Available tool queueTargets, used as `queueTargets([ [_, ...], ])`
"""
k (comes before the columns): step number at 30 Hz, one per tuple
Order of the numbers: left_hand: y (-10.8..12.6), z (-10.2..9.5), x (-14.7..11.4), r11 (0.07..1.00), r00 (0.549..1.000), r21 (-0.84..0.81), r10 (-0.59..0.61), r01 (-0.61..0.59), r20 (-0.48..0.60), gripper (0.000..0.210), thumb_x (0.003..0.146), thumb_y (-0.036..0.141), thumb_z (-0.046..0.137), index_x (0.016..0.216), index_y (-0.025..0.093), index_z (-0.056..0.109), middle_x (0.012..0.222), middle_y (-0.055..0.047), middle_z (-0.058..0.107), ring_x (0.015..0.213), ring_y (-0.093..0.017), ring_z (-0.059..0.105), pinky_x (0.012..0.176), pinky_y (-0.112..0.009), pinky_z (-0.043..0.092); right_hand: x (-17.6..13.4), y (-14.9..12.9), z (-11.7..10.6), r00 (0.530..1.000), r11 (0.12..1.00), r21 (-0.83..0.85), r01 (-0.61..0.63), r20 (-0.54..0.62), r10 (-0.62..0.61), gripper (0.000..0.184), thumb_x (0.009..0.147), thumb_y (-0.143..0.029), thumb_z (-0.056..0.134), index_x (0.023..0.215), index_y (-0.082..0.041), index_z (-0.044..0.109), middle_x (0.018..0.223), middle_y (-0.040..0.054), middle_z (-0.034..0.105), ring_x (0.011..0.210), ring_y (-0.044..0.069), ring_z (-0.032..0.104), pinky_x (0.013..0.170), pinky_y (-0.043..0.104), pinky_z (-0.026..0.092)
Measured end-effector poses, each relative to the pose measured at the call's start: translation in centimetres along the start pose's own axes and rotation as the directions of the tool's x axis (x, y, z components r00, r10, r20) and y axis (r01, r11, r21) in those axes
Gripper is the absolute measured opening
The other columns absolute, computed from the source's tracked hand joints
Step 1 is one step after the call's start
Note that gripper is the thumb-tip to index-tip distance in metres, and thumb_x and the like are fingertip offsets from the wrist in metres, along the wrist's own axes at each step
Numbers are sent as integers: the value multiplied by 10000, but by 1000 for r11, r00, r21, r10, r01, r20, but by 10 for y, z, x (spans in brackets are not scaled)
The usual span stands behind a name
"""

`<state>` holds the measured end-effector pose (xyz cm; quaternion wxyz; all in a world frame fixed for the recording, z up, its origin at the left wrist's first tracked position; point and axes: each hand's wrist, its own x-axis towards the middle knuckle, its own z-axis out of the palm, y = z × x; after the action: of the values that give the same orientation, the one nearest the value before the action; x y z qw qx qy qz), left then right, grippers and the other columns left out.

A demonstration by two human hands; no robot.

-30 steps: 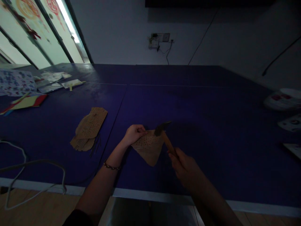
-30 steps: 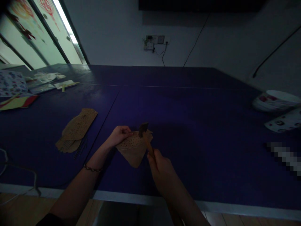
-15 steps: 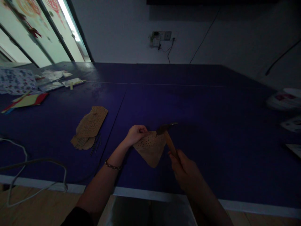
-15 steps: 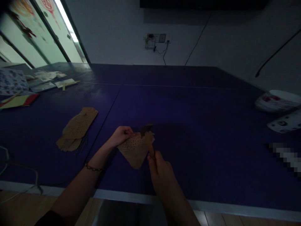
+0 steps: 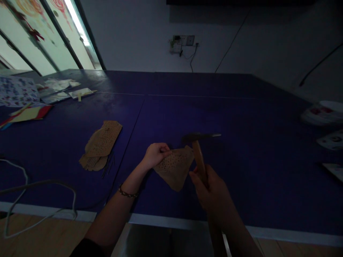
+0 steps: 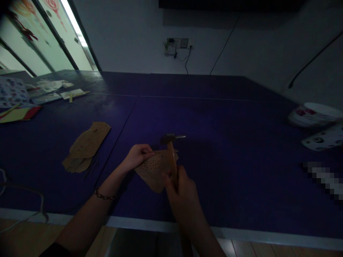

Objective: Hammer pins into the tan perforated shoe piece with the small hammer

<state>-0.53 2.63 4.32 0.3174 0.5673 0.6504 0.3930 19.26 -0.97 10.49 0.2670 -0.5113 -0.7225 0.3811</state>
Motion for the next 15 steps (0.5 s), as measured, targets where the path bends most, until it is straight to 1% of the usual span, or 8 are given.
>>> queueTargets([
  [2,3,1,-1,1000,1000,-17,10,-10,2,161,675,296,566,613,147,555,480,49,485,459,-68,409,450,-182,277,4,-1,4,1000,999,40,-22,18,21,199,758,-380,438,734,-185,472,472,-32,477,381,107,456,376,218,322],
  [4,6,1,-3,999,999,-33,26,-25,26,170,694,300,550,618,148,536,440,70,416,420,-56,348,430,-181,240,9,-1,10,999,997,66,-42,20,41,202,759,-386,440,729,-187,463,465,-30,480,391,116,471,374,219,318],
  [6,9,0,-5,998,996,-45,41,-38,78,178,709,312,537,638,149,528,426,80,373,402,-52,312,417,-181,211,16,-1,15,999,997,61,-37,-25,39,204,744,-393,465,740,-189,458,477,-25,492,418,128,492,382,222,320],
  [9,13,-1,-7,997,988,-58,62,-55,138,176,719,315,528,660,149,529,436,79,374,404,-54,314,411,-180,201,30,-2,20,992,1000,27,-13,-127,16,209,726,-400,484,733,-195,446,522,-10,516,462,145,515,408,233,334],
  [11,14,-2,-8,996,988,-67,74,-65,138,173,716,309,531,651,149,527,436,78,379,407,-54,318,414,-178,202,40,0,21,987,999,25,-20,-161,24,216,718,-410,489,711,-202,431,537,-6,518,474,150,517,417,239,339],
  [15,15,-3,-7,993,991,-101,69,-58,115,170,698,292,551,618,147,513,421,82,372,401,-49,296,414,-177,191,54,6,21,990,997,65,-40,-129,49,205,695,-394,511,702,-210,420,510,-29,493,442,144,493,410,242,338],
])
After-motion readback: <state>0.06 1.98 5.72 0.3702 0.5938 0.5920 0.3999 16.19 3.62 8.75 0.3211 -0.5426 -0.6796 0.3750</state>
